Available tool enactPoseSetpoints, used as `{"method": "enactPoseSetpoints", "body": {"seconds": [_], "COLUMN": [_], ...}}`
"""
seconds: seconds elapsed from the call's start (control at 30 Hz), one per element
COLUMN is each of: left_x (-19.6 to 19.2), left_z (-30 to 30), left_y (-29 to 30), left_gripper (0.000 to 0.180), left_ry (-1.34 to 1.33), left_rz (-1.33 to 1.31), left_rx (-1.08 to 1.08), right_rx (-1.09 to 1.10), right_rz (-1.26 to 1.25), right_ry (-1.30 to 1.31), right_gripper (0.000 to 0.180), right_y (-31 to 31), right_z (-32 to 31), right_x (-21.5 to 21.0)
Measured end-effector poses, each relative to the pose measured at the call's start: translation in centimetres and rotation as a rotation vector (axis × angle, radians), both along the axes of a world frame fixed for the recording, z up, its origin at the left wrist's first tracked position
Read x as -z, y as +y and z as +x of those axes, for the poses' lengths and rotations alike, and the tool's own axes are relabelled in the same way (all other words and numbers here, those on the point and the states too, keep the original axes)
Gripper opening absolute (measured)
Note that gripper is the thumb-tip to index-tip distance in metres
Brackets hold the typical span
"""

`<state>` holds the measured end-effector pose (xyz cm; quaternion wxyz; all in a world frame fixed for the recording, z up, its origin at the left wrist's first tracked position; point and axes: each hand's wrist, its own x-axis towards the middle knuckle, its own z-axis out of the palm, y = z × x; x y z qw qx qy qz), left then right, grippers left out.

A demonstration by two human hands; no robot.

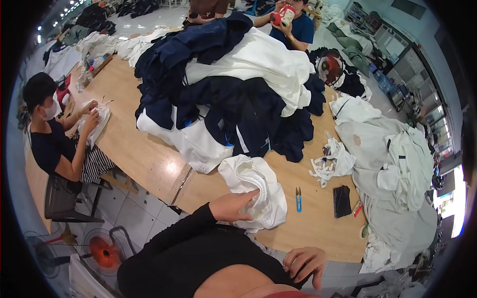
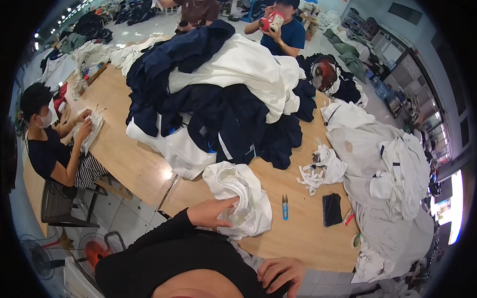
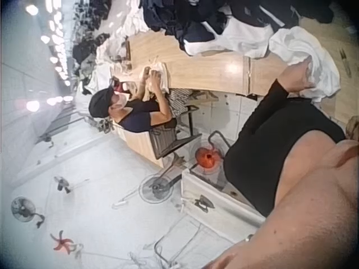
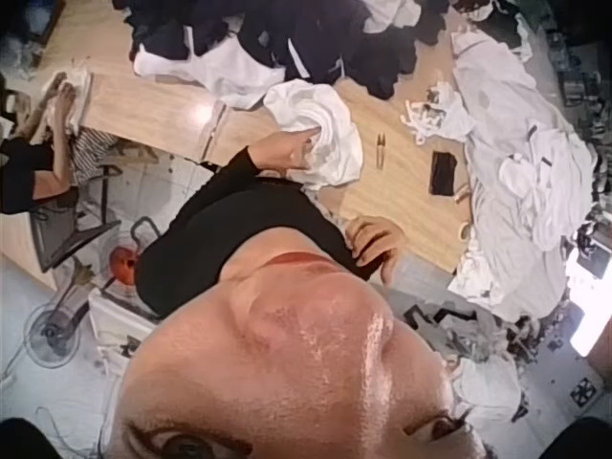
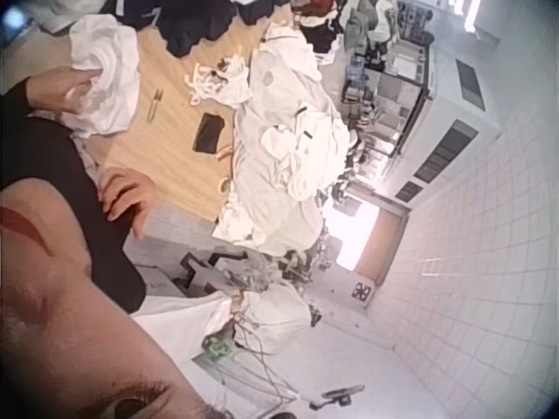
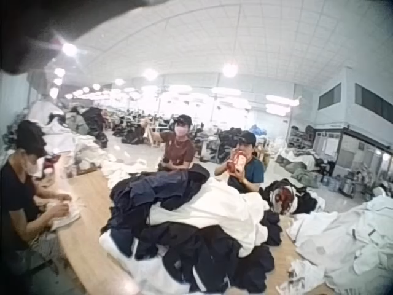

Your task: Inspecting white garments for loose threads and trimming them using small blue nippers.

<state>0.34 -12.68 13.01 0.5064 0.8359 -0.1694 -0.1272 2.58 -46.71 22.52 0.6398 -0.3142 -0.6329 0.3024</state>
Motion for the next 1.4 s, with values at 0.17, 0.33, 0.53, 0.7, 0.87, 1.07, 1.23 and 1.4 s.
{"method": "enactPoseSetpoints", "body": {"seconds": [0.17, 0.33, 0.53, 0.7, 0.87, 1.07, 1.23, 1.4], "left_x": [0.6, -2.0, -7.8, -6.5, 6.1, 13.5, 12.7, 12.5], "left_z": [-1.1, -1.7, -2.0, -0.7, 1.4, -0.3, -0.4, -0.6], "left_y": [2.4, 6.9, 9.2, 9.7, 8.2, 2.8, 2.8, 2.7], "left_gripper": [0.090, 0.082, 0.095, 0.088, 0.090, 0.083, 0.082, 0.079], "left_ry": [-0.139, 0.045, -0.441, -0.401, 0.014, -0.288, -0.314, -0.301], "left_rz": [0.531, 0.562, 0.704, 0.817, 0.767, 0.854, 0.839, 0.809], "left_rx": [0.332, 0.062, -0.585, -0.213, -0.316, -0.534, -0.549, -0.604], "right_rx": [0.072, -0.075, 0.058, -0.082, 0.122, 0.363, 0.255, 0.639], "right_rz": [-0.207, -0.089, -0.552, -0.739, -0.811, -0.698, -0.723, -0.542], "right_ry": [0.104, 0.004, 0.039, 0.374, 0.462, 0.728, 0.228, 0.948], "right_gripper": [0.077, 0.083, 0.100, 0.114, 0.118, 0.104, 0.065, 0.031], "right_y": [3.5, 0.7, 0.6, -5.0, -3.2, -2.9, -4.3, -6.2], "right_z": [-0.1, 0.7, -0.4, -1.6, -3.8, -7.1, -5.0, -4.8], "right_x": [-2.1, 0.0, -0.8, 2.1, 1.0, 2.1, 2.9, 5.7]}}
